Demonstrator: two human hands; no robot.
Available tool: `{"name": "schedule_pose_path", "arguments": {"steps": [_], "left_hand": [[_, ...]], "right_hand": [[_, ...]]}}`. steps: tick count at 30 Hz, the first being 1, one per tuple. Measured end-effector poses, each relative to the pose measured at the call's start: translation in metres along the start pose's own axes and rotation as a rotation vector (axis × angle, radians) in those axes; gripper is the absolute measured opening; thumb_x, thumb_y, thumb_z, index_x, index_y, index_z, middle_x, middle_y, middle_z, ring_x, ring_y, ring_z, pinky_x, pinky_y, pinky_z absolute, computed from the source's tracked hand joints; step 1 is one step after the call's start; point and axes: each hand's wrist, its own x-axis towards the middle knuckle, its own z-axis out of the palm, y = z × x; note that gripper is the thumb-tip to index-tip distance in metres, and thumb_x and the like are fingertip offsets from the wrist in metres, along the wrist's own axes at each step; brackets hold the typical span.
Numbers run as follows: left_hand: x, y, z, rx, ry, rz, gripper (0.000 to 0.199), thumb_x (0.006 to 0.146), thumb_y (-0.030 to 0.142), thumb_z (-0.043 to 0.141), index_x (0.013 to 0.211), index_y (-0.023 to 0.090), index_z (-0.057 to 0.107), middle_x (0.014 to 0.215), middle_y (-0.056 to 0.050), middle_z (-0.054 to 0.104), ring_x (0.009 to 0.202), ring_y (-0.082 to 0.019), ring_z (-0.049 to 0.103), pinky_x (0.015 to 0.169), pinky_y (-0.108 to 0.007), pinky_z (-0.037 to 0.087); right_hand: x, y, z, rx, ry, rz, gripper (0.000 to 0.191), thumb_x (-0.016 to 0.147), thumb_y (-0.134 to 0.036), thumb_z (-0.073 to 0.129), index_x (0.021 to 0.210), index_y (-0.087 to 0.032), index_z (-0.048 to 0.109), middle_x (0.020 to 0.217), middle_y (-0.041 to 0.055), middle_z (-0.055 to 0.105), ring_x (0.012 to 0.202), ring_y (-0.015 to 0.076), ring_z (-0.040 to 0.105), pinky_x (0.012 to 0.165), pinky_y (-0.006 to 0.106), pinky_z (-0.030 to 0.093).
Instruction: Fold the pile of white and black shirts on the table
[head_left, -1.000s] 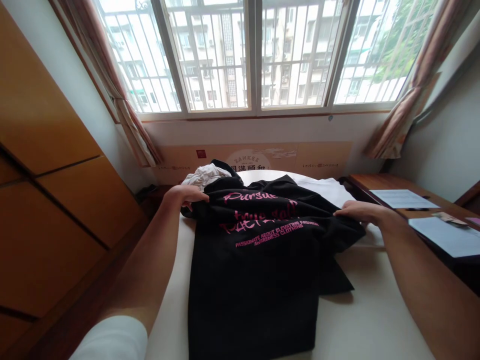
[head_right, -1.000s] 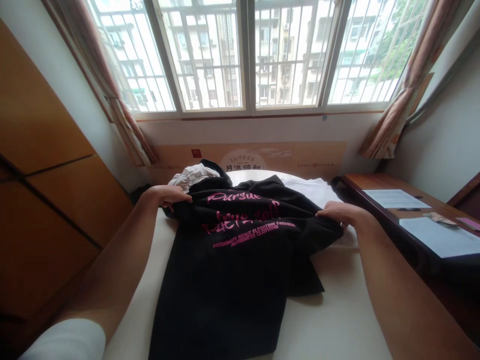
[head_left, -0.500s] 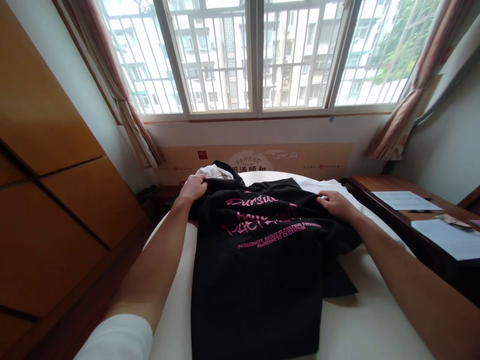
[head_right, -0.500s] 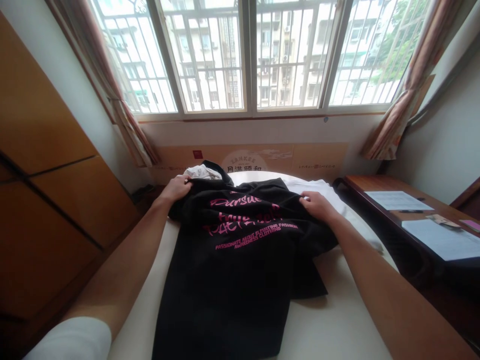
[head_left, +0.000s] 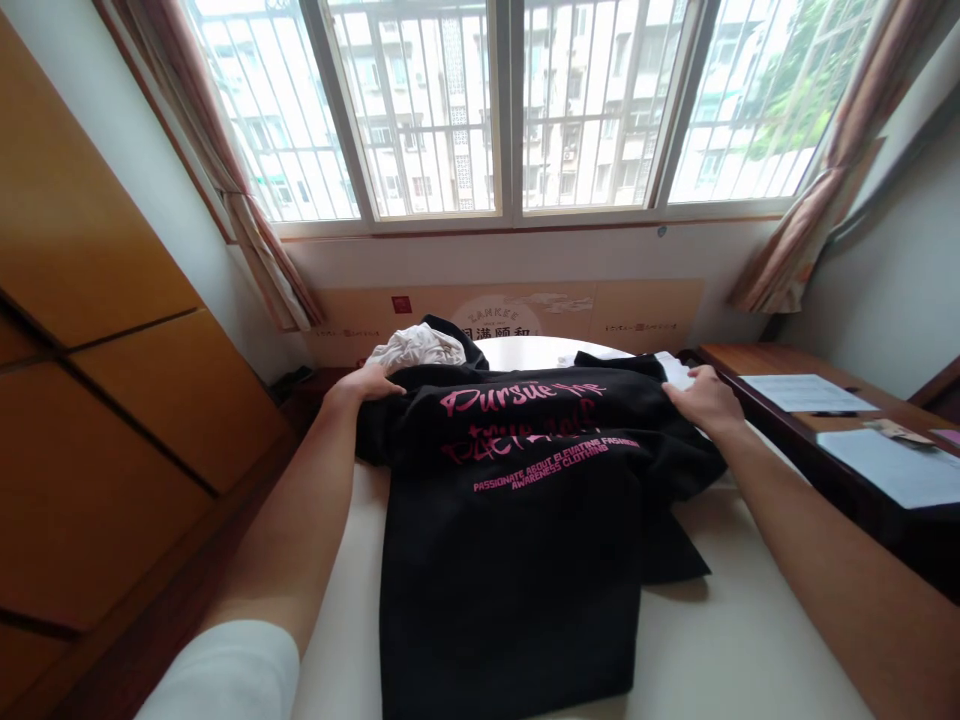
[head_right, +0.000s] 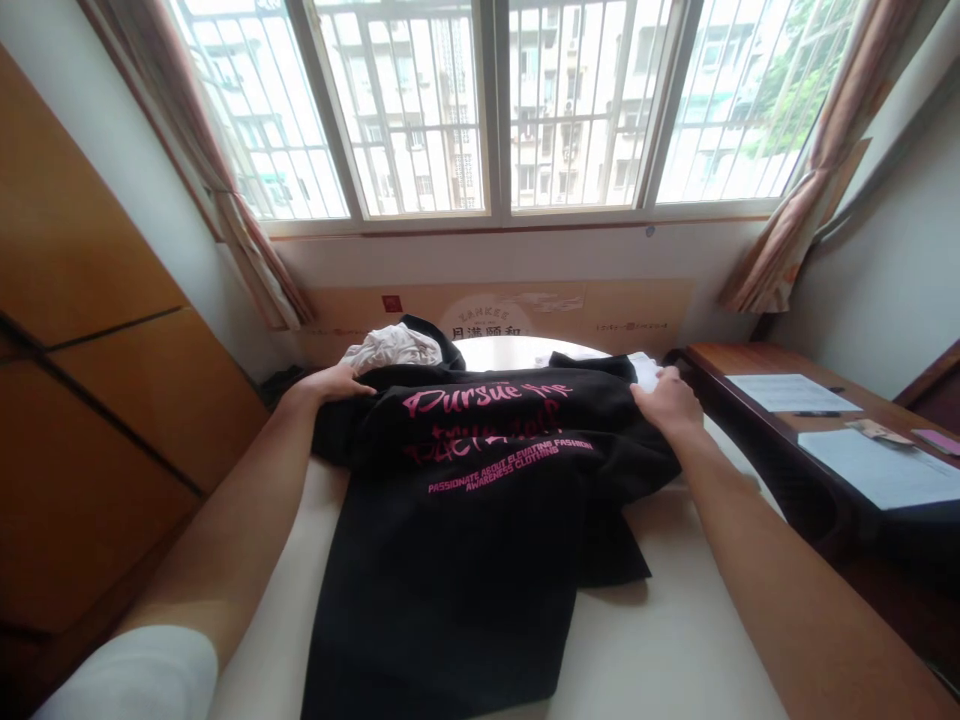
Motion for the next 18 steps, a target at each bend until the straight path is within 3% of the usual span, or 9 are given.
{"name": "schedule_pose_path", "arguments": {"steps": [2, 5, 8, 12, 14, 18], "left_hand": [[0.000, 0.003, -0.003, 0.013, -0.074, 0.014, 0.032, 0.060, 0.032, 0.088, 0.089, 0.023, 0.079, 0.095, -0.007, 0.079, 0.095, -0.032, 0.075, 0.085, -0.032, 0.059], [-0.003, 0.016, -0.007, -0.038, -0.080, 0.004, 0.023, 0.074, 0.039, 0.076, 0.090, 0.021, 0.080, 0.093, -0.006, 0.080, 0.091, -0.028, 0.076, 0.082, -0.029, 0.059], [-0.002, 0.032, -0.005, -0.065, 0.012, 0.087, 0.024, 0.079, 0.034, 0.070, 0.096, 0.021, 0.082, 0.100, -0.005, 0.081, 0.097, -0.027, 0.075, 0.087, -0.027, 0.057], [0.018, 0.055, -0.011, -0.055, 0.153, 0.223, 0.035, 0.083, 0.023, 0.061, 0.111, 0.021, 0.081, 0.112, -0.004, 0.080, 0.113, -0.025, 0.071, 0.102, -0.026, 0.051], [0.036, 0.068, -0.023, -0.077, 0.252, 0.255, 0.036, 0.086, 0.022, 0.058, 0.115, 0.019, 0.079, 0.115, -0.006, 0.079, 0.114, -0.024, 0.069, 0.105, -0.028, 0.049], [0.070, 0.087, -0.048, -0.143, 0.516, 0.291, 0.035, 0.099, 0.027, 0.051, 0.124, 0.014, 0.071, 0.127, -0.010, 0.073, 0.121, -0.025, 0.063, 0.108, -0.030, 0.044]], "right_hand": [[-0.003, -0.013, 0.005, -0.030, 0.059, -0.189, 0.063, 0.086, -0.038, 0.066, 0.143, -0.012, 0.056, 0.133, 0.0232, 0.067, 0.128, 0.0408, 0.061, 0.110, 0.053, 0.045], [-0.008, -0.027, 0.014, 0.012, -0.123, -0.435, 0.047, 0.085, -0.030, 0.066, 0.131, -0.020, 0.067, 0.135, 0.0137, 0.069, 0.127, 0.0323, 0.063, 0.112, 0.042, 0.045], [-0.011, -0.030, 0.023, -0.034, -0.246, -0.370, 0.024, 0.082, -0.026, 0.067, 0.104, -0.022, 0.075, 0.106, 0.0095, 0.076, 0.103, 0.0277, 0.070, 0.098, 0.037, 0.051], [-0.012, -0.029, 0.022, -0.052, -0.218, -0.307, 0.012, 0.084, -0.024, 0.061, 0.091, -0.023, 0.071, 0.086, 0.0060, 0.072, 0.083, 0.0253, 0.067, 0.084, 0.037, 0.052], [-0.011, -0.031, 0.017, -0.022, -0.131, -0.309, 0.013, 0.085, -0.023, 0.059, 0.094, -0.022, 0.069, 0.089, 0.0076, 0.072, 0.084, 0.0257, 0.066, 0.084, 0.037, 0.052], [-0.014, -0.039, 0.001, 0.020, 0.208, -0.347, 0.008, 0.084, -0.019, 0.056, 0.088, -0.024, 0.061, 0.093, 0.0117, 0.069, 0.095, 0.0298, 0.065, 0.091, 0.039, 0.050]]}}
